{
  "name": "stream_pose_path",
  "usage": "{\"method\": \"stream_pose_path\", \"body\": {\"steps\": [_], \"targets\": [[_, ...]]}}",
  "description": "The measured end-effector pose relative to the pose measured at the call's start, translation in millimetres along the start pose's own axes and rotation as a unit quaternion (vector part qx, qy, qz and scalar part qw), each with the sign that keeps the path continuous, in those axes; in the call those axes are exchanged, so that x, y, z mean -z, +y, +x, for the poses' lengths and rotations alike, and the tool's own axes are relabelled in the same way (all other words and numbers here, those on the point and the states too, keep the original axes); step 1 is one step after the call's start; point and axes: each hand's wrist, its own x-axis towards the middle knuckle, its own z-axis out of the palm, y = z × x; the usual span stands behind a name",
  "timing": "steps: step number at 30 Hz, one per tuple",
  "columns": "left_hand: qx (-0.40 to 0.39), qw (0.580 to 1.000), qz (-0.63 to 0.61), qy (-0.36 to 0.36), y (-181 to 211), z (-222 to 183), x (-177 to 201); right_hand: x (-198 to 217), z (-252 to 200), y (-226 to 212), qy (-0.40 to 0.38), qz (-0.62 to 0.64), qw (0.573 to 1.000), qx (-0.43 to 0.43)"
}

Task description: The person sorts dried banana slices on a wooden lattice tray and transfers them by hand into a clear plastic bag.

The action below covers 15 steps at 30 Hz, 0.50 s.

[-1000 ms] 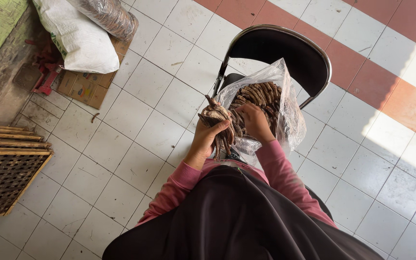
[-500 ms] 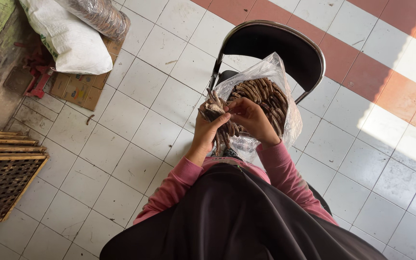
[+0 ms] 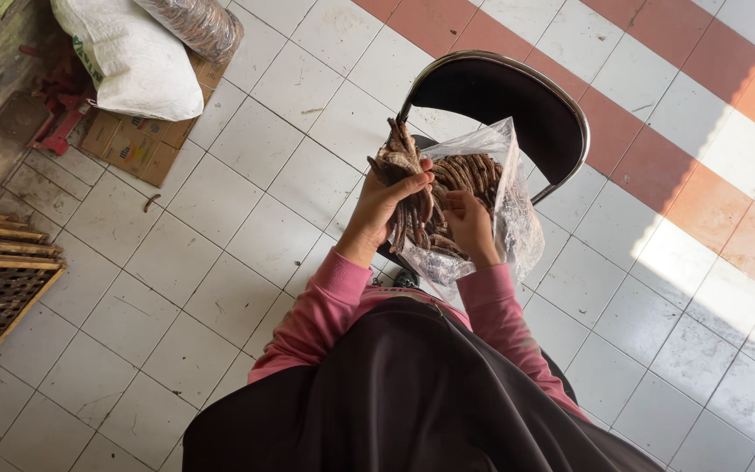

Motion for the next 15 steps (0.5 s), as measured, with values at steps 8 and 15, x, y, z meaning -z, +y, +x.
{"method": "stream_pose_path", "body": {"steps": [8,15], "targets": [[0.078,0.995,-0.055,-0.028,-28,-12,-9,-49,26,54,0.036,-0.083,0.979,0.18],[0.098,0.994,0.039,0.002,-58,-24,-15,18,-2,8,-0.105,0.404,0.909,-0.013]]}}
